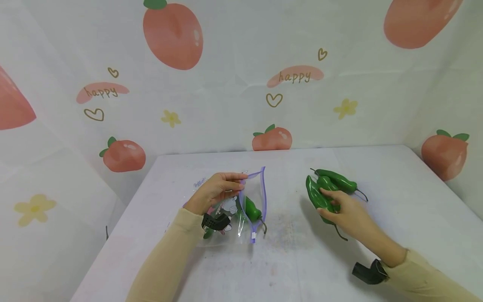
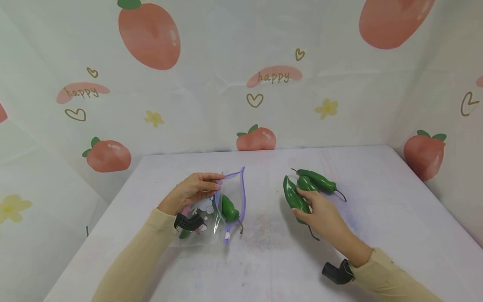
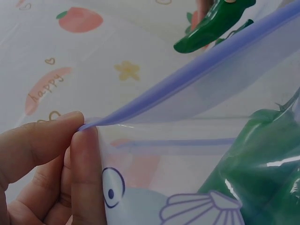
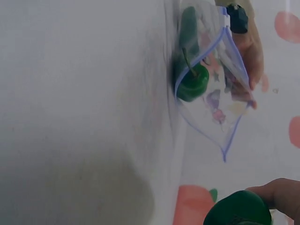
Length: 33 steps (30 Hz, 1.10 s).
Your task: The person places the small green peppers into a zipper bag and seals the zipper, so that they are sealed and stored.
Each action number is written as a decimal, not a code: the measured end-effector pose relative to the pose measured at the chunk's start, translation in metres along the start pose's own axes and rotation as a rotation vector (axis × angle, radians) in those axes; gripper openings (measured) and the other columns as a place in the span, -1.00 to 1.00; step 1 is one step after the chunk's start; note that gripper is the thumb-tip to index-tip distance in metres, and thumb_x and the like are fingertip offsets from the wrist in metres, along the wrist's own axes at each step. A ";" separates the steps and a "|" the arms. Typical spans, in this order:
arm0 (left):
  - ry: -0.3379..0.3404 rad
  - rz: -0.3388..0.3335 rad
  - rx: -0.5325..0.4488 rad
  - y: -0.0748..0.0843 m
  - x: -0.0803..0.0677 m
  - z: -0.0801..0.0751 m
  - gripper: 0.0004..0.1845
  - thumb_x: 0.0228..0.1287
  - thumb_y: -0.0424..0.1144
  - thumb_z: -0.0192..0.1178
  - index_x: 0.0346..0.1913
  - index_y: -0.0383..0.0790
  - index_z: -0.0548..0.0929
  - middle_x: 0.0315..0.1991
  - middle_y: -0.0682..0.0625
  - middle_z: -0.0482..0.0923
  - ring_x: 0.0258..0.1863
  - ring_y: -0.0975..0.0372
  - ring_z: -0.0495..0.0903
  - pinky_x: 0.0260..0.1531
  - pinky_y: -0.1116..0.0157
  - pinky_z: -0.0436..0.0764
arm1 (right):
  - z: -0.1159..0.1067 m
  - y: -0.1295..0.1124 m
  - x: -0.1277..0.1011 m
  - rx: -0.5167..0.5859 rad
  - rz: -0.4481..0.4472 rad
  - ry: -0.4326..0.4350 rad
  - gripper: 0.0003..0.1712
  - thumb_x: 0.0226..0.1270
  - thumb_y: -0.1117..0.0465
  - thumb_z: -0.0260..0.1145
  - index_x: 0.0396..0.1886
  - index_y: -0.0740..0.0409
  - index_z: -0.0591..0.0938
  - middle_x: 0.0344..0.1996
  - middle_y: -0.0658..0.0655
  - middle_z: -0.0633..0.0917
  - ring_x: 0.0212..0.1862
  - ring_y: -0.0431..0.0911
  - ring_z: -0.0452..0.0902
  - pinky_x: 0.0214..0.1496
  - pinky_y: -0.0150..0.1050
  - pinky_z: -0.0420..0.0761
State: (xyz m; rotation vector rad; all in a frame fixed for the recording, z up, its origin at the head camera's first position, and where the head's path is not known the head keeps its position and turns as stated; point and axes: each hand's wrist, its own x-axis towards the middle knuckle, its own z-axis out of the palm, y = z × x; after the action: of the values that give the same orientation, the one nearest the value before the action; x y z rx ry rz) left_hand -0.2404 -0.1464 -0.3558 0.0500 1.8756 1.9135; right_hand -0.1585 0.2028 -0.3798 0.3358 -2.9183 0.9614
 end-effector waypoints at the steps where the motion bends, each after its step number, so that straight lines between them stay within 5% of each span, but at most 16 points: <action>1: 0.004 -0.003 0.000 0.000 0.000 0.000 -0.53 0.19 -0.52 0.26 0.21 -0.44 0.52 -0.33 0.08 0.60 -0.41 0.36 0.62 -0.35 0.50 0.64 | 0.002 -0.001 0.001 -0.001 -0.013 -0.002 -0.28 0.25 0.07 0.39 0.34 0.26 0.42 0.15 0.42 0.54 0.04 0.25 0.57 -0.12 0.07 0.62; 7: 0.007 -0.005 0.010 -0.002 0.001 -0.001 -0.54 0.20 -0.52 0.24 0.20 -0.42 0.53 -0.31 0.09 0.60 -0.40 0.37 0.61 -0.33 0.50 0.64 | 0.016 -0.010 0.003 0.017 -0.071 -0.028 -0.31 0.22 0.13 0.41 0.33 0.23 0.45 0.14 0.31 0.56 -0.01 0.12 0.59 -0.39 -0.29 0.49; 15: 0.003 -0.001 0.005 -0.002 0.000 -0.001 -0.54 0.20 -0.52 0.25 0.20 -0.42 0.53 -0.30 0.08 0.60 -0.40 0.36 0.61 -0.33 0.49 0.64 | 0.034 -0.023 0.004 0.030 -0.092 -0.112 -0.30 0.18 0.12 0.45 0.31 0.20 0.48 0.00 0.19 0.62 -0.47 -0.21 0.33 -0.50 -0.39 0.38; 26: -0.022 0.014 -0.009 0.000 0.000 -0.001 -0.51 0.23 -0.51 0.23 0.24 -0.51 0.46 -0.34 0.07 0.61 -0.39 0.34 0.62 -0.33 0.48 0.65 | 0.048 -0.039 0.005 0.018 -0.135 -0.182 -0.33 0.16 0.11 0.46 0.26 0.21 0.52 0.00 0.12 0.63 -0.11 -0.08 0.56 -0.23 -0.28 0.57; 33: -0.031 0.021 -0.005 0.001 -0.001 -0.001 -0.51 0.25 -0.51 0.21 0.24 -0.52 0.45 -0.34 0.07 0.61 -0.39 0.34 0.62 -0.33 0.48 0.64 | 0.052 -0.048 0.006 0.023 -0.160 -0.214 -0.36 0.15 0.11 0.46 0.22 0.23 0.55 0.05 0.15 0.64 -0.05 -0.03 0.58 -0.10 -0.18 0.61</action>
State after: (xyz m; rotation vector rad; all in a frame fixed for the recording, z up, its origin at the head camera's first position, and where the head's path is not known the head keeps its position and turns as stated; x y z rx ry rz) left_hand -0.2400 -0.1478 -0.3546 0.0977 1.8569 1.9198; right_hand -0.1530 0.1333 -0.3932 0.7035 -3.0092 0.9920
